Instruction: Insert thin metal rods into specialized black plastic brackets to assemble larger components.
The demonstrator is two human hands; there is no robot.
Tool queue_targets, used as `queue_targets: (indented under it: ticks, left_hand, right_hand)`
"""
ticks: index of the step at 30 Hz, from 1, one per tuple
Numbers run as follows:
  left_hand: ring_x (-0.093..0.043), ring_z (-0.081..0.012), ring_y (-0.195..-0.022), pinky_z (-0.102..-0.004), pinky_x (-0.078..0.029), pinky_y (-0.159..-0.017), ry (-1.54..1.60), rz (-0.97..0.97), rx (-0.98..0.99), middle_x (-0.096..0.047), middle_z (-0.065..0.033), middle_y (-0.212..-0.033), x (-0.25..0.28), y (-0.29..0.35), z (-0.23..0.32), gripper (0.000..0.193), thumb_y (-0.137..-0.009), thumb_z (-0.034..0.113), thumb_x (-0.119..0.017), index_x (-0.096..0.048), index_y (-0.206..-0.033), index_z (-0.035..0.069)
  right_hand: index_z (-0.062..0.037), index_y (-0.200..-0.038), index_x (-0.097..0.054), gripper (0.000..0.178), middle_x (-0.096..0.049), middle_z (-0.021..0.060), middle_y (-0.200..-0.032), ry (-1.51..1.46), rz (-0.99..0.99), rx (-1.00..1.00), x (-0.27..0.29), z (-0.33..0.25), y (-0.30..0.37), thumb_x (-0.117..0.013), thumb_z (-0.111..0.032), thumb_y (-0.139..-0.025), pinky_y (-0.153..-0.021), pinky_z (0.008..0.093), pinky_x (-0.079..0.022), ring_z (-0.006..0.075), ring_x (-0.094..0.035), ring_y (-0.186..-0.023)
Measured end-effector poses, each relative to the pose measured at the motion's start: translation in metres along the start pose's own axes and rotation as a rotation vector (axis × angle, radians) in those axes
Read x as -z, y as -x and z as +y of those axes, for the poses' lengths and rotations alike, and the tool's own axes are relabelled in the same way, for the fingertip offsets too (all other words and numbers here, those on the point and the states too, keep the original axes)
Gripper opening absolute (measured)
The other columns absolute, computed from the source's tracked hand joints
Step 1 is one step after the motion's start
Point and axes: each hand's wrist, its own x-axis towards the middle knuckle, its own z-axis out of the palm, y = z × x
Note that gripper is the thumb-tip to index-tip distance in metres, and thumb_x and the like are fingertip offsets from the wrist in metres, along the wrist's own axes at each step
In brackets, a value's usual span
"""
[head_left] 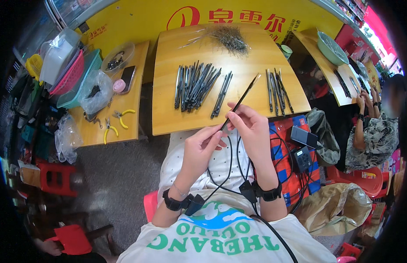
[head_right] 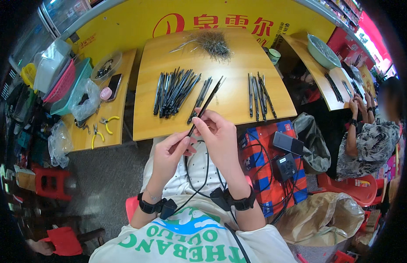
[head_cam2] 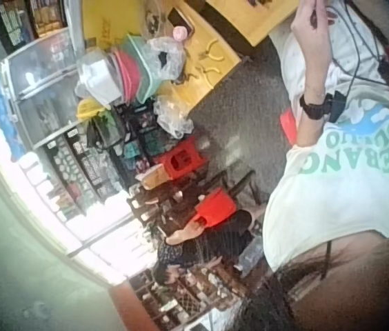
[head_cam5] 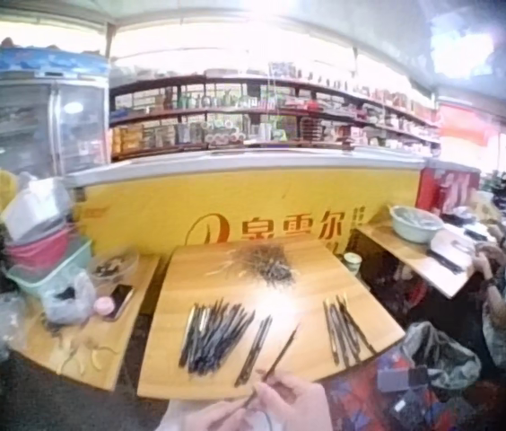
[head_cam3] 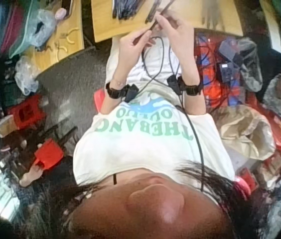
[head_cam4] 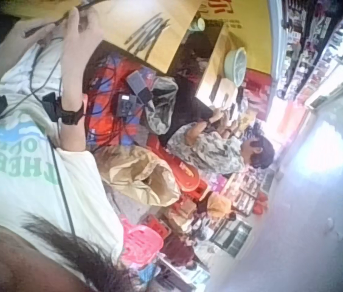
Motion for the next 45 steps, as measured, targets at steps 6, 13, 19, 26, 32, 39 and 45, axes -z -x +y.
queue_targets:
  ticks: [6, 13, 19, 26, 32, 39, 45]
  left_hand:
    - [-0.059, -0.0150, -0.099, -0.0263, -0.046, -0.086, -0.154, -0.104, -0.006, -0.058, -0.0104, -0.116, 0.005, -0.008, -0.006, 0.037, -0.092, 0.008, -0.053, -0.047, -0.127, -0.002]
    - [-0.058, -0.0137, -0.099, -0.0265, -0.045, -0.088, -0.085, -0.097, 0.010, -0.059, -0.0085, -0.111, 0.022, -0.012, -0.008, 0.032, -0.091, 0.010, -0.054, -0.050, -0.121, -0.003]
    - [-0.058, -0.0133, -0.098, -0.0262, -0.045, -0.087, -0.133, -0.101, 0.023, -0.060, -0.0077, -0.108, 0.036, -0.013, -0.012, 0.031, -0.091, 0.011, -0.054, -0.052, -0.119, -0.002]
    - [-0.060, -0.0100, -0.083, -0.0232, -0.047, -0.074, -0.270, 0.415, -0.183, -0.064, -0.0049, -0.089, 0.115, -0.059, -0.007, 0.014, -0.089, 0.003, -0.053, -0.061, -0.100, 0.000]
    - [-0.050, -0.0299, -0.113, -0.0381, -0.041, -0.095, -1.002, 0.566, -0.110, -0.051, -0.0203, -0.121, 0.254, -0.171, -0.045, 0.049, -0.079, 0.010, -0.065, -0.045, -0.122, -0.003]
    - [-0.042, -0.0387, -0.120, -0.0451, -0.033, -0.102, -1.430, 0.646, 0.129, -0.044, -0.0271, -0.127, 0.314, -0.266, -0.076, 0.067, -0.075, 0.030, -0.068, -0.041, -0.128, -0.002]
    - [-0.050, -0.0349, -0.108, -0.0463, -0.031, -0.099, -1.605, 0.674, 0.380, -0.056, -0.0220, -0.110, 0.321, -0.283, -0.065, 0.059, -0.077, 0.049, -0.061, -0.055, -0.117, 0.006]
  right_hand:
    - [0.0068, -0.109, -0.061, 0.031, -0.060, 0.0027, -0.072, 0.354, 0.331, 0.216, 0.058, -0.013, -0.054, -0.056, -0.017, -0.090, -0.065, 0.0237, -0.044, 0.0100, -0.054, -0.069]
    - [0.0065, -0.110, -0.060, 0.033, -0.063, 0.0241, -0.078, 1.114, 0.561, 0.234, 0.187, 0.053, -0.131, -0.049, -0.005, -0.081, -0.072, 0.0405, -0.048, 0.0357, -0.062, -0.075]
    - [0.0028, -0.102, -0.059, 0.029, -0.060, 0.0264, -0.099, 1.026, 0.719, 0.169, 0.176, 0.078, -0.137, -0.050, 0.003, -0.074, -0.087, 0.0423, -0.043, 0.0404, -0.055, -0.097]
    - [-0.0006, -0.085, -0.064, 0.014, -0.059, 0.0198, -0.090, 1.150, 0.723, 0.156, 0.193, 0.103, -0.136, -0.052, 0.000, -0.077, -0.079, 0.0413, -0.045, 0.0361, -0.057, -0.088]
    - [0.0009, -0.098, -0.059, 0.016, -0.055, 0.0194, -0.096, 1.166, 0.643, 0.180, 0.170, 0.103, -0.135, -0.053, -0.009, -0.086, -0.084, 0.0421, -0.042, 0.0355, -0.053, -0.095]
    - [0.0009, -0.115, -0.050, 0.030, -0.048, 0.0207, -0.109, 1.089, 0.617, 0.163, 0.132, 0.086, -0.119, -0.055, -0.011, -0.088, -0.091, 0.0424, -0.039, 0.0370, -0.049, -0.104]
    - [0.0010, -0.116, -0.050, 0.033, -0.045, 0.0203, -0.118, 1.113, 0.633, 0.177, 0.098, 0.055, -0.110, -0.057, -0.006, -0.085, -0.098, 0.0427, -0.034, 0.0368, -0.044, -0.113]
